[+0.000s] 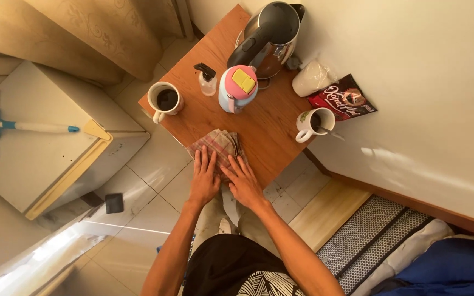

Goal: The recorder is tidying up a small side table by moving cups, a water bottle, a kettle, and a bag of coffee while wiping the surface with a cloth.

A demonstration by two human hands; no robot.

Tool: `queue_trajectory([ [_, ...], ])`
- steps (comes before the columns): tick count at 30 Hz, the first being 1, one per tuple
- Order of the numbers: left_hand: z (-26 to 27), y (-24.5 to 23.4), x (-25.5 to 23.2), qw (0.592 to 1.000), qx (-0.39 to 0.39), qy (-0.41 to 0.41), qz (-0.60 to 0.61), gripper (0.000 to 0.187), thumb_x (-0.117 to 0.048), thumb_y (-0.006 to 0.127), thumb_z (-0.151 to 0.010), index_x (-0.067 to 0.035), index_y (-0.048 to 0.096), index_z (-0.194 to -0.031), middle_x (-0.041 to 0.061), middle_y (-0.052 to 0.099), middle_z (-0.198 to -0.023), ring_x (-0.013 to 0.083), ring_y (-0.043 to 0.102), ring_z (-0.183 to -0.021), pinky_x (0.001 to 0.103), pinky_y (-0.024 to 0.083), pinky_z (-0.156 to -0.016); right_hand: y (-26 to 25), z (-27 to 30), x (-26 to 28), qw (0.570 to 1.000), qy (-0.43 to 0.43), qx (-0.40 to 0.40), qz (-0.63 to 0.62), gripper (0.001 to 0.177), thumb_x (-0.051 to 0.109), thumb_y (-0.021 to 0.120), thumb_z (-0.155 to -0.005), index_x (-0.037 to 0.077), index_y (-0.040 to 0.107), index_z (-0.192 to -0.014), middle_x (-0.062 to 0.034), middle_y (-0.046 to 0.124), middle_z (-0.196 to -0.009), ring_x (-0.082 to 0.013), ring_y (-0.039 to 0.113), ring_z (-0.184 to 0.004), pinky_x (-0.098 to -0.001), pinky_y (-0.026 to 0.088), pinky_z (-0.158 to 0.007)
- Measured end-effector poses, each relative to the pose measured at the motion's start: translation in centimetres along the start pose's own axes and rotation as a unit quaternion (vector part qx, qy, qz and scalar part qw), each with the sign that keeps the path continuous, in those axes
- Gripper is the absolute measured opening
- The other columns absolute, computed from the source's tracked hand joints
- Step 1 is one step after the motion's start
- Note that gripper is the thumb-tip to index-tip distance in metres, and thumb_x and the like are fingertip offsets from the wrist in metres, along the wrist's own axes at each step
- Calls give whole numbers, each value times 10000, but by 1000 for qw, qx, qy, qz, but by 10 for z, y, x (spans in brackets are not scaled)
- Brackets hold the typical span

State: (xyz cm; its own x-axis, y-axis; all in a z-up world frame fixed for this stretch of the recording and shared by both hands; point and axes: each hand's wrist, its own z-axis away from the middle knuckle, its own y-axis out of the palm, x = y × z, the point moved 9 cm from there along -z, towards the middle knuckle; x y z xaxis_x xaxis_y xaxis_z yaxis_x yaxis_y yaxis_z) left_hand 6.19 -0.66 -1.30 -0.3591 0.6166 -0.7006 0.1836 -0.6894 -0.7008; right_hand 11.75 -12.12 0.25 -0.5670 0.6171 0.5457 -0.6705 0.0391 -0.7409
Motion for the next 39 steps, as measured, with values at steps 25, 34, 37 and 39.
queue_trajectory([
  [25, 31, 33, -32, 973, -173, -126, 87, 541, -38, 598, -937, -154, 562, -1464, 100, 261, -1689, 366, 197, -1572, 457, 357, -1190, -13, 7, -46, 986, -121, 63, 99, 513, 223, 564, -1018, 265, 477, -1522, -32, 205, -1697, -322, 200, -1542, -538, 203, -1239],
  [34, 1, -16, -20, 951, -277, -112, -78, 491, -126, 742, -874, -223, 676, -1351, 163, 224, -1670, 425, 235, -1526, 542, 341, -1185, -17, -51, -23, 971, -145, 122, 143, 592, 258, 582, -998, 295, 402, -1560, -26, 110, -1712, -320, 144, -1558, -512, 202, -1250],
  [37, 1, -13, -23, 933, -293, -173, -114, 478, -120, 726, -889, -231, 667, -1350, 241, 193, -1662, 457, 240, -1518, 552, 355, -1187, -15, -56, -22, 970, -138, 134, 146, 591, 269, 582, -998, 302, 396, -1558, -21, 99, -1708, -321, 133, -1554, -506, 190, -1256],
  [39, 8, 0, -8, 906, -327, -261, 63, 493, -45, 676, -935, -186, 630, -1405, 362, 121, -1630, 493, 223, -1491, 513, 368, -1144, -16, -54, -23, 972, -128, 136, 141, 586, 273, 583, -999, 293, 395, -1554, -16, 101, -1714, -313, 125, -1564, -505, 188, -1254],
])
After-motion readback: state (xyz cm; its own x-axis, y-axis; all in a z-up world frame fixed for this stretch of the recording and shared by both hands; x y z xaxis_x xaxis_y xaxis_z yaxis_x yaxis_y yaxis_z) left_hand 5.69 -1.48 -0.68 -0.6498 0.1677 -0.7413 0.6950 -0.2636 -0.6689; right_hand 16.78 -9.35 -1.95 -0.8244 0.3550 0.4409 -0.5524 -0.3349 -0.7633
